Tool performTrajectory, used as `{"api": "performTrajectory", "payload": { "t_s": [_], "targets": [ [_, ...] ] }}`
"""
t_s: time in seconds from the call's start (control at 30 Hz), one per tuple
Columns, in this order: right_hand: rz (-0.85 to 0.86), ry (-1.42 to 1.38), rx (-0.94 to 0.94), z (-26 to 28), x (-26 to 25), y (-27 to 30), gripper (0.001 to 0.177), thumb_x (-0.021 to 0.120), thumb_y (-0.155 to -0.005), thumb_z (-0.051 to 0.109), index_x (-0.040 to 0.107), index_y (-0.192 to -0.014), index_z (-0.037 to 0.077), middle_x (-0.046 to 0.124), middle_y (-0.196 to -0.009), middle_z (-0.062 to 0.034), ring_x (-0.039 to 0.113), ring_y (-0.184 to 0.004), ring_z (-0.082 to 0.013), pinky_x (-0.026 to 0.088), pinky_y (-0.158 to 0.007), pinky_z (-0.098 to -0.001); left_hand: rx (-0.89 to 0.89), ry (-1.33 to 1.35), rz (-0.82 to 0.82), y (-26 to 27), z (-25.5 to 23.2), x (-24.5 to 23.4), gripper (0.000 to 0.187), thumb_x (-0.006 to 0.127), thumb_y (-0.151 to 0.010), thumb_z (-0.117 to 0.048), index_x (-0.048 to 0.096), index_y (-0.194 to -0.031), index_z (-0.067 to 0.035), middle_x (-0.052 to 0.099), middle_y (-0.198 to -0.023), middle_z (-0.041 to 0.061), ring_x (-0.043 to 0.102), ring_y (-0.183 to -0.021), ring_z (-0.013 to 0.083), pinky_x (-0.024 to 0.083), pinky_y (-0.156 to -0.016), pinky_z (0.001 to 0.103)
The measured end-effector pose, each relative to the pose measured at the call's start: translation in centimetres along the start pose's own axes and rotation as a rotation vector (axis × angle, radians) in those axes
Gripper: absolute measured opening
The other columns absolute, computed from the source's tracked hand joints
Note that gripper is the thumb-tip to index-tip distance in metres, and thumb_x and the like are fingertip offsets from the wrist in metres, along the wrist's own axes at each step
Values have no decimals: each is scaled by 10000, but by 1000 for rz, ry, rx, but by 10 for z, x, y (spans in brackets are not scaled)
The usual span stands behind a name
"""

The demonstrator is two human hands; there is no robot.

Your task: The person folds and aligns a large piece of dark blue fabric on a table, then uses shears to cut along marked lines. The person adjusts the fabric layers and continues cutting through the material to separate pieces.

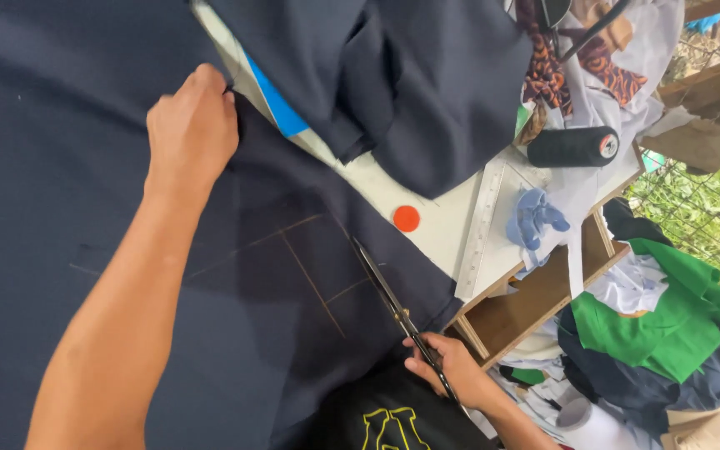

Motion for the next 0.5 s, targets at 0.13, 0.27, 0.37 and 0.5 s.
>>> {"api": "performTrajectory", "payload": {
  "t_s": [0.13,0.27,0.37,0.5],
  "targets": [
    [5,32,-107,-13,-1,-3,363,777,-954,287,748,-1210,31,619,-753,30,526,-495,-46,458,-489,-221,26,180,-217,17,-16,-6,126,557,-1166,-135,508,-1082,-55,604,-929,111,617,-725,439,476,-631,575],
    [-18,73,-101,3,-1,-2,338,769,-959,293,752,-1183,41,605,-757,36,528,-574,-52,494,-614,-220,144,36,-271,15,-40,-16,518,714,-994,-178,531,-1451,-18,607,-1362,160,598,-1128,389,505,-836,531],
    [-16,61,-63,-1,-2,-2,334,761,-972,272,743,-1215,44,608,-765,40,503,-546,-45,467,-574,-224,308,-254,-255,8,-72,-10,868,856,-837,-451,521,-1523,-39,610,-1315,94,589,-998,326,481,-786,445],
    [-26,89,-114,-15,-3,-8,363,772,-952,309,759,-1213,57,620,-777,51,536,-608,-40,463,-606,-224,433,-430,-205,-28,-82,34,486,861,-735,-555,737,-1072,-227,615,-1025,33,562,-894,283,440,-780,426]
  ]
}}
Point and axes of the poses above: each hand's wrist, its own y-axis away from the middle knuckle, its own x-axis out of the palm, z = x × y, the point moved 1 cm from there along -y, towards the middle knuckle
